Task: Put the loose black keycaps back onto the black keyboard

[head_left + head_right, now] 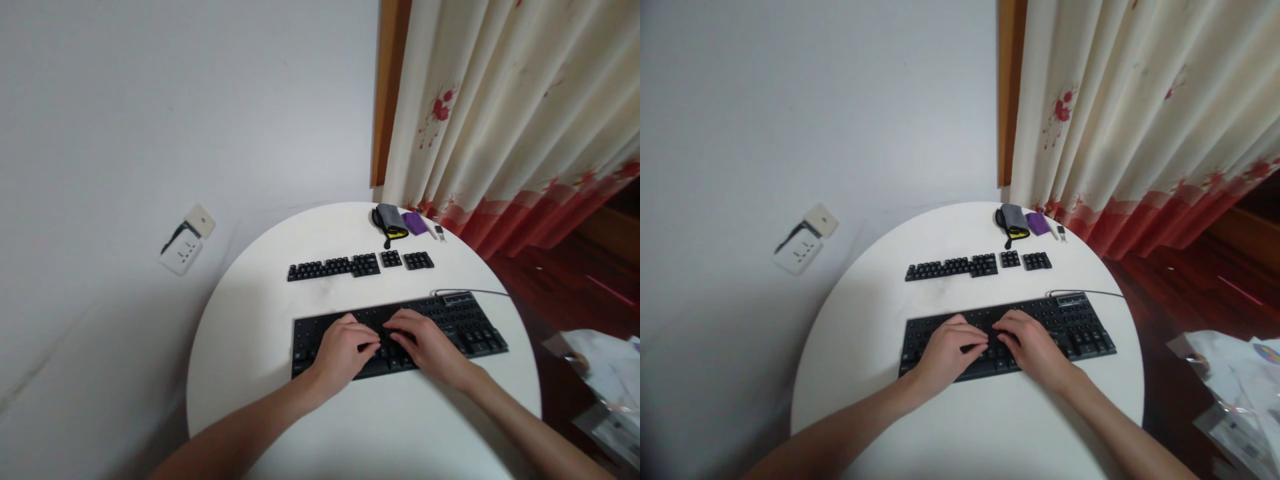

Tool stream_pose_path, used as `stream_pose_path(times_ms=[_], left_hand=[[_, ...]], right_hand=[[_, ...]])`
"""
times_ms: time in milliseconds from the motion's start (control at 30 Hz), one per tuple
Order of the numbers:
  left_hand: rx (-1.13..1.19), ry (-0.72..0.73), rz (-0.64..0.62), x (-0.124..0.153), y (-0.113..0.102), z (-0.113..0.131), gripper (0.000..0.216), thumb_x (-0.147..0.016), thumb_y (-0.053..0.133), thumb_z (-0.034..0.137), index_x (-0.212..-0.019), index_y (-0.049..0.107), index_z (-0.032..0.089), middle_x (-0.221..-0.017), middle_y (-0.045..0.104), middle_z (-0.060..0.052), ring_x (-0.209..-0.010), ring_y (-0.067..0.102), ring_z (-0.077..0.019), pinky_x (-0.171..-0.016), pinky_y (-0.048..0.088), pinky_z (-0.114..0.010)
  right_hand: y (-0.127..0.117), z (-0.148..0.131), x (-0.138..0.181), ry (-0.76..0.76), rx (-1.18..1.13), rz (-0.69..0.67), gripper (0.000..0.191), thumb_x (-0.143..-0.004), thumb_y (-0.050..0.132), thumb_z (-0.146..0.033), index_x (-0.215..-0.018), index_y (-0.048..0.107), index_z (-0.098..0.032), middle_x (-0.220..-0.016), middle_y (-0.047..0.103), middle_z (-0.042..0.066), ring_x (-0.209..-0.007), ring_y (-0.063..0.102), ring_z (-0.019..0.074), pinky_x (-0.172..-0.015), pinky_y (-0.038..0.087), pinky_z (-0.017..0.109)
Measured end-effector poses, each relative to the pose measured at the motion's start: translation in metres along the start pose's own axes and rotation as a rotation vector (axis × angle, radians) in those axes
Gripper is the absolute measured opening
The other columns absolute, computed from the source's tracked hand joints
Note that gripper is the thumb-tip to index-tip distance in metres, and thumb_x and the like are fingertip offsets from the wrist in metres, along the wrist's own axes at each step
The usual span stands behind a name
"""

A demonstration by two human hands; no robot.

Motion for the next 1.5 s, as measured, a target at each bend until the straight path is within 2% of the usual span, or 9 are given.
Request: stream_pose_path(times_ms=[200,367,600,767,900,1233,1367,1500], left_hand=[[-0.098,0.075,0.037,0.002,-0.001,0.005,0.012,-0.088,0.065,0.026,-0.086,0.076,0.023,-0.087,0.076,-0.001,-0.075,0.06,-0.0149,-0.072,0.05,-0.033],[-0.136,0.096,0.061,0.006,0.003,0.006,0.018,-0.092,0.06,0.027,-0.086,0.076,0.022,-0.088,0.075,-0.001,-0.078,0.057,-0.0165,-0.072,0.05,-0.034],[-0.2,0.133,-0.016,0.009,0.002,0.012,0.021,-0.095,0.054,0.028,-0.097,0.074,0.021,-0.096,0.072,-0.004,-0.09,0.055,-0.0198,-0.079,0.05,-0.037],[-0.218,0.124,-0.046,0.01,0.002,0.014,0.021,-0.095,0.053,0.027,-0.099,0.072,0.02,-0.098,0.069,-0.005,-0.094,0.054,-0.02,-0.084,0.05,-0.037],[-0.235,0.125,-0.057,0.011,0.003,0.014,0.022,-0.095,0.053,0.027,-0.098,0.073,0.019,-0.1,0.067,-0.006,-0.096,0.054,-0.0208,-0.085,0.051,-0.038],[-0.177,0.068,-0.06,0.012,0.003,0.01,0.02,-0.095,0.053,0.026,-0.095,0.072,0.02,-0.1,0.067,-0.003,-0.095,0.055,-0.0193,-0.087,0.049,-0.037],[-0.136,0.043,-0.014,0.007,-0.006,0.008,0.022,-0.095,0.05,0.018,-0.108,0.068,0.019,-0.1,0.068,-0.003,-0.094,0.055,-0.0182,-0.09,0.048,-0.037],[-0.127,0.046,0.007,0.005,-0.013,0.005,0.027,-0.09,0.052,0.009,-0.107,0.069,0.019,-0.098,0.067,-0.004,-0.094,0.055,-0.0184,-0.088,0.048,-0.036]], right_hand=[[0.01,0.001,0.008,-0.03,0.027,0.019,0.014,-0.09,0.057,-0.014,-0.097,0.068,-0.019,-0.095,0.069,0.006,-0.092,0.061,0.0193,-0.083,0.05,0.033],[0.013,-0.003,0.008,-0.092,0.096,0.004,0.018,-0.092,0.054,-0.014,-0.097,0.07,-0.019,-0.095,0.068,0.008,-0.09,0.06,0.0197,-0.08,0.05,0.034],[0.013,-0.015,0.011,-0.177,0.3,-0.014,0.022,-0.094,0.051,-0.019,-0.099,0.072,-0.02,-0.097,0.066,0.009,-0.09,0.057,0.0215,-0.08,0.05,0.037],[0.013,-0.018,0.015,-0.142,0.35,0.004,0.023,-0.095,0.05,-0.024,-0.103,0.072,-0.02,-0.1,0.063,0.01,-0.092,0.055,0.022,-0.08,0.049,0.038],[0.016,-0.017,0.017,-0.138,0.38,0.004,0.022,-0.094,0.05,-0.023,-0.095,0.073,-0.02,-0.096,0.063,0.01,-0.091,0.054,0.0218,-0.079,0.048,0.037],[0.016,-0.01,0.019,-0.133,0.279,0.113,0.019,-0.093,0.053,-0.021,-0.091,0.072,-0.02,-0.09,0.064,0.008,-0.085,0.055,0.0199,-0.076,0.046,0.036],[0.004,-0.004,0.018,-0.088,0.191,0.213,0.017,-0.094,0.052,-0.019,-0.094,0.069,-0.019,-0.088,0.064,0.007,-0.084,0.055,0.0201,-0.077,0.046,0.037],[-0.002,-0.001,0.019,-0.066,0.131,0.238,0.017,-0.094,0.051,-0.018,-0.093,0.068,-0.019,-0.087,0.063,0.007,-0.084,0.055,0.02,-0.077,0.045,0.037]])
Point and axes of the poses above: each hand's wrist, its own x-axis away from the middle knuckle, its own y-axis out of the palm, z = x × y, the point moved 6 cm from there along -x, towards the middle knuckle
